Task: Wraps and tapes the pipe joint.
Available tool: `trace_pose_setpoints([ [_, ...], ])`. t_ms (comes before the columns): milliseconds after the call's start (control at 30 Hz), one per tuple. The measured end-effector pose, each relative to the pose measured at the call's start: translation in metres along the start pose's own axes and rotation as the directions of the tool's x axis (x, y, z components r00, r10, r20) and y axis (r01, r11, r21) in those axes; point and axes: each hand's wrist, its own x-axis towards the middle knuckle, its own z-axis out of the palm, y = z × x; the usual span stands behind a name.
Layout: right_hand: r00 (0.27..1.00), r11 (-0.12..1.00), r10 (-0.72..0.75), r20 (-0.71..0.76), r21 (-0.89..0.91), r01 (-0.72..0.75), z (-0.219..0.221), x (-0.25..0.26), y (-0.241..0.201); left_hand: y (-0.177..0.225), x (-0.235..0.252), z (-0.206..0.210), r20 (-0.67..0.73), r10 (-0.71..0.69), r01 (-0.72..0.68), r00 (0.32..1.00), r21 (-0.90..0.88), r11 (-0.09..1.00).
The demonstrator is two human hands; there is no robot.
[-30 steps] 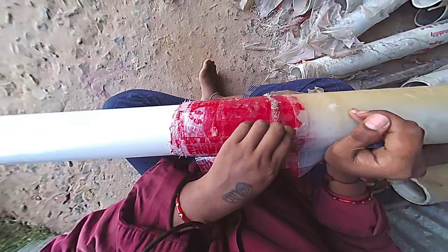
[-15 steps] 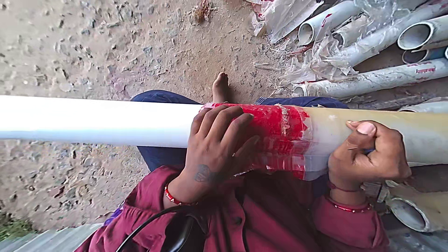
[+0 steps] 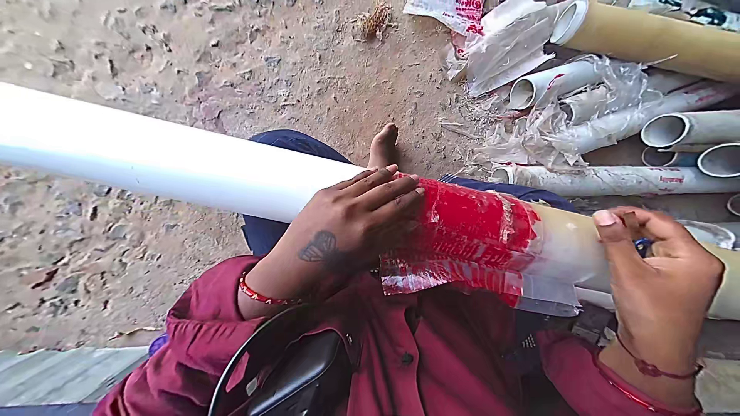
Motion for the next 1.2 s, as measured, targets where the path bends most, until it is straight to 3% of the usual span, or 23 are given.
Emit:
trace_pose_setpoints([
  [67,0.993,0.995,-0.067,-0.101,-0.082,0.059,0.015,0.005,0.004,-0.008,0.005,-0.008,0.044,0.141,-0.142,0.989,0.018,0.99],
  [167,0.985,0.955,-0.072,-0.158,-0.295,0.023,0.033,0.006,0.0,-0.018,0.022,-0.019,0.124,0.315,-0.316,0.941,-0.015,0.949],
  [300,0.981,0.926,-0.08,-0.174,-0.378,0.008,0.038,0.002,0.0,-0.022,0.039,-0.026,0.227,0.378,-0.381,0.898,-0.033,0.924],
  [600,0.989,0.934,0.007,-0.149,-0.353,-0.059,0.037,0.005,0.004,-0.01,0.036,-0.025,0.346,0.42,-0.507,0.839,0.215,0.835],
  [733,0.988,0.931,0.033,-0.151,-0.354,-0.085,0.038,0.006,0.003,-0.003,0.029,-0.019,0.341,0.39,-0.498,0.856,0.336,0.8],
  [833,0.987,0.927,0.032,-0.157,-0.366,-0.088,0.039,0.007,0.001,-0.005,0.03,-0.014,0.282,0.391,-0.471,0.876,0.331,0.817],
  [1033,0.984,0.932,-0.01,-0.18,-0.359,-0.056,0.039,0.006,0.001,-0.02,0.036,-0.025,0.212,0.324,-0.339,0.922,0.036,0.94],
  [1200,0.985,0.945,0.016,-0.174,-0.318,-0.072,0.039,0.005,0.004,-0.015,0.031,-0.007,0.121,0.299,-0.295,0.946,-0.054,0.954],
])
